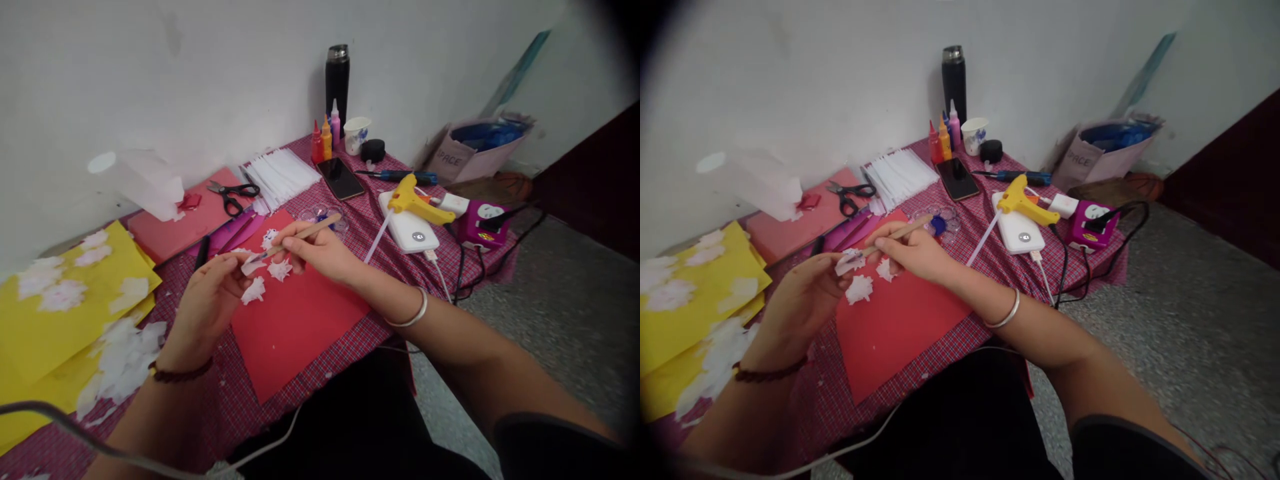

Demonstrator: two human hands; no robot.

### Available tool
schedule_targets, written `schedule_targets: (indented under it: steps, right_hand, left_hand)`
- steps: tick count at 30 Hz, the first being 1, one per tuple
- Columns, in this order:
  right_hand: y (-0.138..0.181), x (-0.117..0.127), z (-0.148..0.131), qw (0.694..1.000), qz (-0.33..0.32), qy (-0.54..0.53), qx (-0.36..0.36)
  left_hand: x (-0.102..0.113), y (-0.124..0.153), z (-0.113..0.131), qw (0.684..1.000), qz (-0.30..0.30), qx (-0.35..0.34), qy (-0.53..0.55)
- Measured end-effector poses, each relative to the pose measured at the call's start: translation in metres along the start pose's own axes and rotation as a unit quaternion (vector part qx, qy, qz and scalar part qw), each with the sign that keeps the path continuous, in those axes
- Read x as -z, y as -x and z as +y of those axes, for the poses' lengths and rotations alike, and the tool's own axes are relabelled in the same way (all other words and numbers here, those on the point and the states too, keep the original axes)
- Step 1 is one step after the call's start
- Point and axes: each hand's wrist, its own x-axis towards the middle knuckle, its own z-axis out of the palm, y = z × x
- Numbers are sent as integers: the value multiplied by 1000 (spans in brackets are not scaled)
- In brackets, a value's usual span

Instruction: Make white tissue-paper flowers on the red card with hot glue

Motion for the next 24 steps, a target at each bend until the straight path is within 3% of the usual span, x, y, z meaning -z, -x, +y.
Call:
schedule_targets:
  steps: [8, 12, 16, 20, 24]
  right_hand:
    - [-4, 6, -11, 993, 111, -39, -27]
    - [-7, 9, -12, 986, 155, -47, -34]
    - [-9, 8, -10, 973, 164, -105, -126]
    - [-11, 10, -8, 944, 173, -183, -212]
    - [-15, 18, -5, 929, 200, -212, -230]
  left_hand:
    - [-34, -14, 7, 994, -54, -88, -24]
    - [-44, -12, 1, 962, -15, -212, -171]
    - [-35, -12, -7, 892, -33, -297, -339]
    - [-21, -22, -17, 878, -51, -297, -371]
    - [-11, -36, -28, 859, -69, -272, -428]
